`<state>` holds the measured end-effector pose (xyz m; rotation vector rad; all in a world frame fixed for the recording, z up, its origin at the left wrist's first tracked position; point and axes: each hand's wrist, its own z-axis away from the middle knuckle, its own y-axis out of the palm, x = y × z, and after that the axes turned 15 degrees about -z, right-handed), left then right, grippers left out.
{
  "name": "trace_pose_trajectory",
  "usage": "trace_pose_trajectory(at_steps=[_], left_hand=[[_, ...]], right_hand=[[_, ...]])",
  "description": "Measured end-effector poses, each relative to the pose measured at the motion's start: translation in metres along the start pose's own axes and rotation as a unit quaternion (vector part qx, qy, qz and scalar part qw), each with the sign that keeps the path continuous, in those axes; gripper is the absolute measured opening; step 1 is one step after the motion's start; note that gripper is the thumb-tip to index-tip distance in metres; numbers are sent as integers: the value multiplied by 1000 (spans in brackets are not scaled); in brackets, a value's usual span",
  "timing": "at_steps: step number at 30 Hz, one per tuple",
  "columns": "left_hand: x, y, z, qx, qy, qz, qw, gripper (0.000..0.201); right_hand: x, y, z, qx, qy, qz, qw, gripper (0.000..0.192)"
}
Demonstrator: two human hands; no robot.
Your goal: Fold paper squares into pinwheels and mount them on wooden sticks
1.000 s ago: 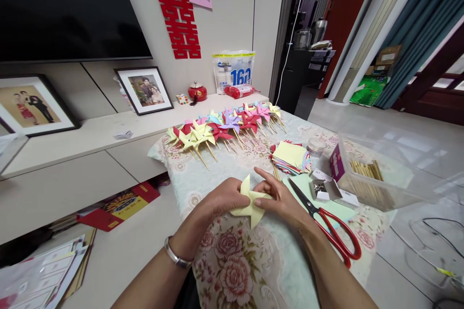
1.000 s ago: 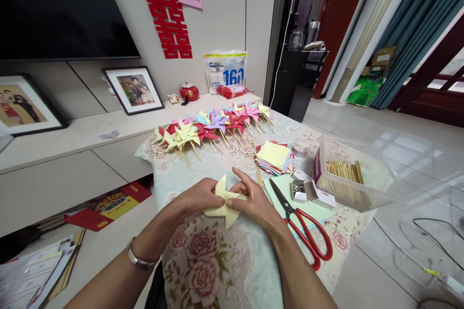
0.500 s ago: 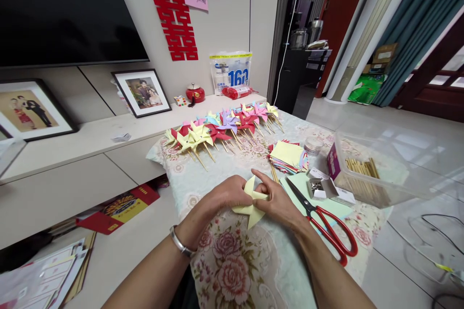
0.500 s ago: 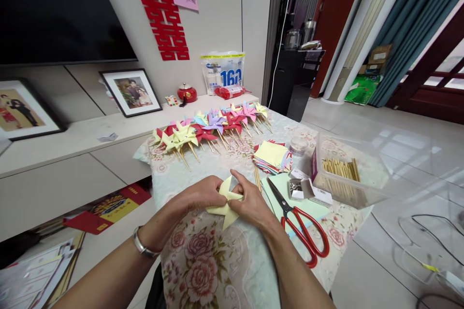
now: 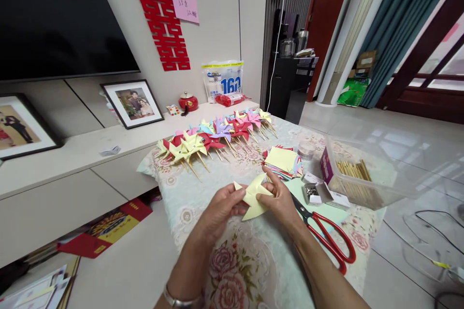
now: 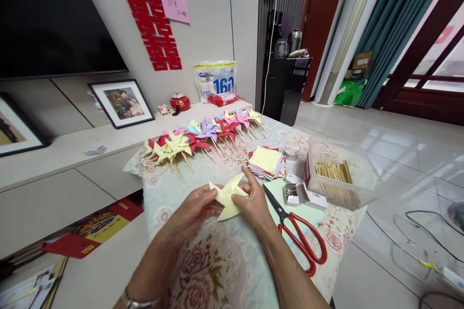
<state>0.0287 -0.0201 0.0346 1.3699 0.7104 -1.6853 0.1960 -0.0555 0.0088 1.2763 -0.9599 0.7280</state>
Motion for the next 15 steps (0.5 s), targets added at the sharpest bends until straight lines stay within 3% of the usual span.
trace_pose_trajectory(at_steps=[3, 6, 10, 15], left_hand=[[18, 24, -1, -25, 19, 74, 997, 43], [28, 38, -7, -90, 28, 92, 991, 42], [34, 40, -13, -153, 28, 69, 985, 38], [38, 35, -15, -174, 33, 60, 982, 31]], right_hand=[[-3, 0, 0, -7, -21, -10, 1000, 97], [-6, 0, -1, -9, -36, -2, 999, 94], [-10, 0, -2, -12, -40, 15, 999, 89], [-13, -2, -3, 5, -23, 33, 999, 86]])
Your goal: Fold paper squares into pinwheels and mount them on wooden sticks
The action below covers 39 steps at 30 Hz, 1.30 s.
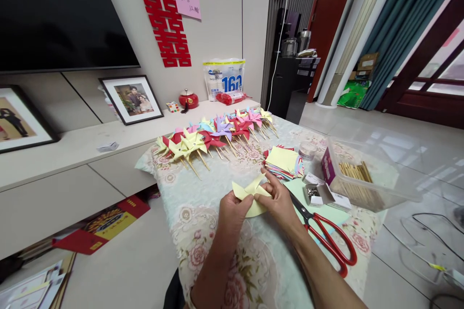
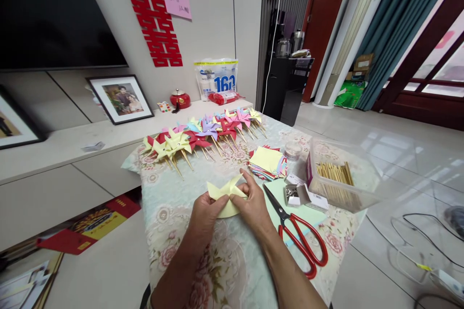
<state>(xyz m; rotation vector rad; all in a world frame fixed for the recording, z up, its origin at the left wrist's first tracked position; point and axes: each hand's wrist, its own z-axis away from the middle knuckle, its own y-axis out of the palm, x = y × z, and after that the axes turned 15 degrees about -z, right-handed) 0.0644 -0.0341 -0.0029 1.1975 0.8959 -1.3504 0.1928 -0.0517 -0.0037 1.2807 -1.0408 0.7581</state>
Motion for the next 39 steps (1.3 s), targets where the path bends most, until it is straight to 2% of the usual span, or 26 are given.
trace_pose_trajectory(at_steps=[3, 7, 9, 12, 16, 24, 27, 33, 39], left_hand=[[2, -6, -3, 1, -5, 3, 1000, 29], [6, -18, -7, -10, -19, 14, 1000, 28], [8, -24, -8, -10, -23, 16, 1000, 29], [8, -29, -8, -2, -27, 23, 999, 30], [6, -33, -8, 16, -38, 60, 997, 26], [3, -34, -6, 21, -40, 61, 997, 21], [3, -33, -6, 9, -35, 42, 998, 18], [4, -30, -7, -25, -19, -7, 999, 25], [2, -26, -4, -20, -17, -44, 999, 21]], right_hand=[[1, -3, -1, -2, -27, 5, 1000, 78], [4, -9, -1, -38, -123, 33, 991, 59], [7, -10, 0, -14, -160, 61, 985, 42], [10, -11, 3, 77, -203, 128, 968, 18], [11, -10, 3, 158, -230, 214, 936, 20], [12, -15, 4, 211, -224, 288, 907, 21], [15, -14, 4, 220, -222, 302, 901, 19], [20, -11, 6, 217, -205, 308, 903, 13], [20, -5, 10, 200, -181, 318, 909, 10]])
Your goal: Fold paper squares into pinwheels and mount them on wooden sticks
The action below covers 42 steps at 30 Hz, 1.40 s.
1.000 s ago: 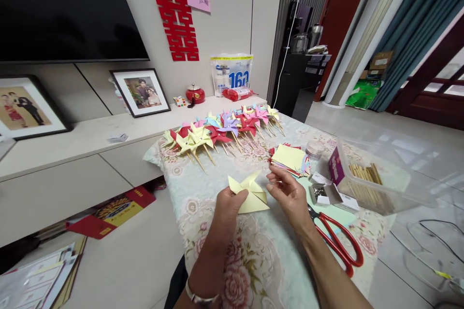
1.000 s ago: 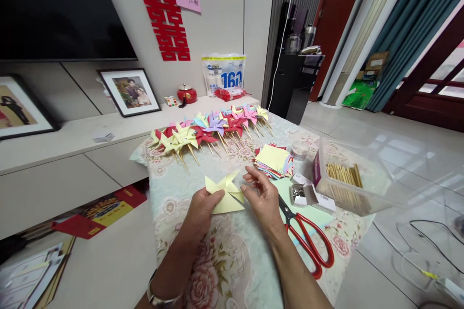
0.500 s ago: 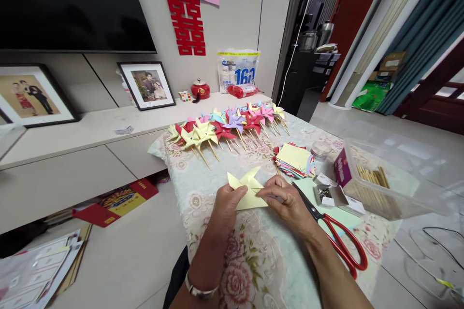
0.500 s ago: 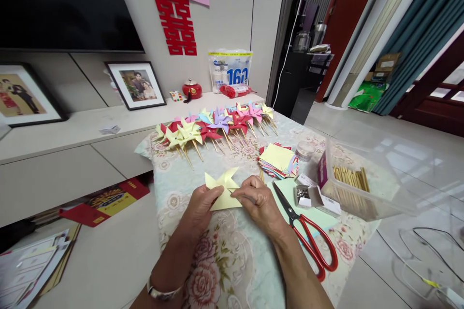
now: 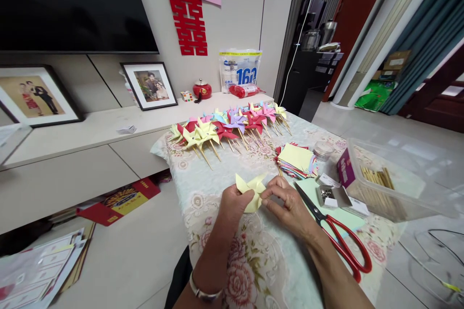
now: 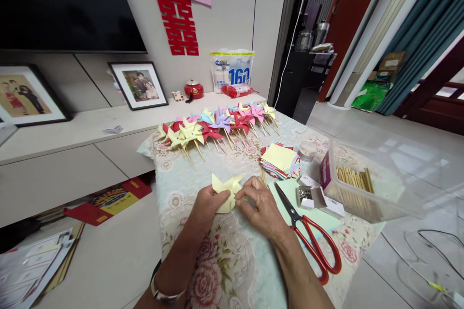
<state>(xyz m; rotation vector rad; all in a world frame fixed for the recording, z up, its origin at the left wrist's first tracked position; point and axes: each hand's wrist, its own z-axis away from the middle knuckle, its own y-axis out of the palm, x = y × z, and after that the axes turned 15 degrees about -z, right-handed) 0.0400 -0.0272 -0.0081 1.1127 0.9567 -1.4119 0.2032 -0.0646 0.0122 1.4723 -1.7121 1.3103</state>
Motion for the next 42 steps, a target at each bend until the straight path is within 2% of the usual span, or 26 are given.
trace_pose_trajectory(at_steps=[6, 13, 25, 31, 42], left_hand=[[-2, 3, 1, -2, -4, -10, 1000, 24], [-4, 6, 3, 13, -10, -21, 1000, 19], [-3, 6, 2, 3, -4, -42, 999, 14], [-2, 6, 1, 4, -12, -34, 999, 16], [15, 7, -9, 2, -1, -82, 997, 14]], right_hand=[[-2, 4, -1, -14, 38, 30, 999, 13], [-3, 8, -3, -33, 63, 50, 996, 15], [-5, 13, -4, -57, 101, 85, 990, 16], [-7, 14, -4, -56, 105, 99, 988, 16], [-9, 14, -4, -52, 97, 99, 989, 15]])
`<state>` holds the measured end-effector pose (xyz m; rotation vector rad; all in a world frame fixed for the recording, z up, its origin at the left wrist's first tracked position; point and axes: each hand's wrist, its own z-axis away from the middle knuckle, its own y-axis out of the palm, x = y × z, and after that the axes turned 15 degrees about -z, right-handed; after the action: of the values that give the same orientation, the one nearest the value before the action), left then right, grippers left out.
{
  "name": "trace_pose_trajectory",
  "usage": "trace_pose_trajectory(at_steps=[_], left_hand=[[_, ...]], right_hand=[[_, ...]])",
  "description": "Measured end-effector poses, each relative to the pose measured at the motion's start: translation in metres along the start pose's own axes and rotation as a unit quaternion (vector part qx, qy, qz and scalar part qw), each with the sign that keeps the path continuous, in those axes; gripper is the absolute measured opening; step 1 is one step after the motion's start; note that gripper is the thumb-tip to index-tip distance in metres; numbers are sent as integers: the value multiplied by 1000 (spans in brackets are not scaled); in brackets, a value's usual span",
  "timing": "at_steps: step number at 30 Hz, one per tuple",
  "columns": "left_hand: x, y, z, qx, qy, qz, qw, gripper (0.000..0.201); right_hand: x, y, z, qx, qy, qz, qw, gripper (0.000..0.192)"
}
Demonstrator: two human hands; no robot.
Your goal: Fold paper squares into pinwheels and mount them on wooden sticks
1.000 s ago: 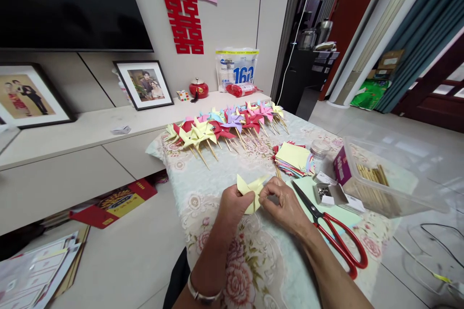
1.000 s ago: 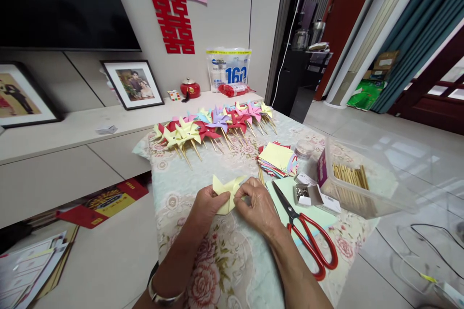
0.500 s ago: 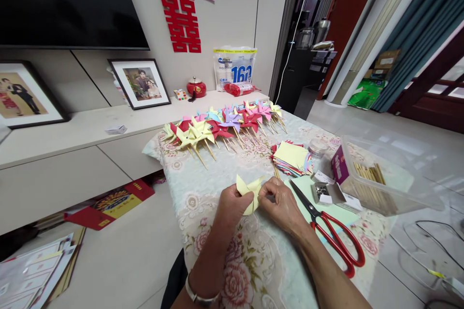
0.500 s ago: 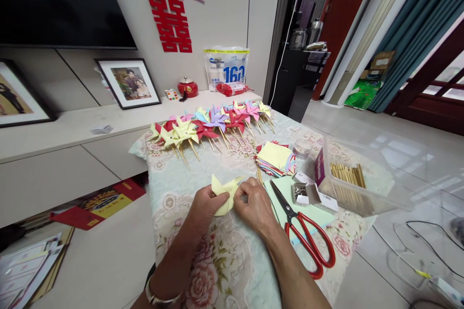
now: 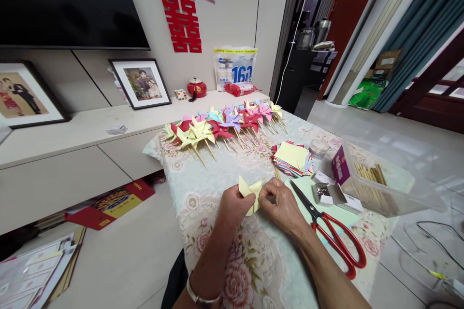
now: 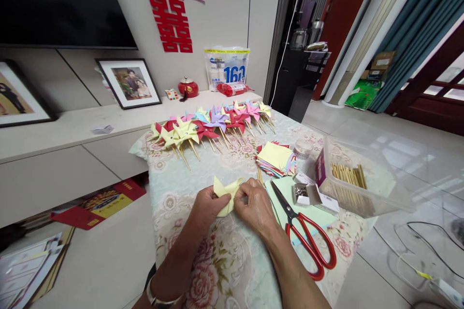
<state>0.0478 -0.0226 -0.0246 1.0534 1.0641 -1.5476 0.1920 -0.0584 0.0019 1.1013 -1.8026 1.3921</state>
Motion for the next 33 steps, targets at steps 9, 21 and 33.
trace_pose_trajectory(at_steps=[9, 21, 33], left_hand=[[-9, -1, 6, -6, 10, -5, 1000, 7], [-43, 0, -7, -92, -107, 264, 954, 4], [-35, 27, -32, -51, -65, 329, 941, 14]], right_hand=[[2, -1, 1, 2, 4, -13, 1000, 15], [4, -4, 0, -213, -21, -124, 969, 17], [12, -82, 20, -126, 29, 70, 989, 20]])
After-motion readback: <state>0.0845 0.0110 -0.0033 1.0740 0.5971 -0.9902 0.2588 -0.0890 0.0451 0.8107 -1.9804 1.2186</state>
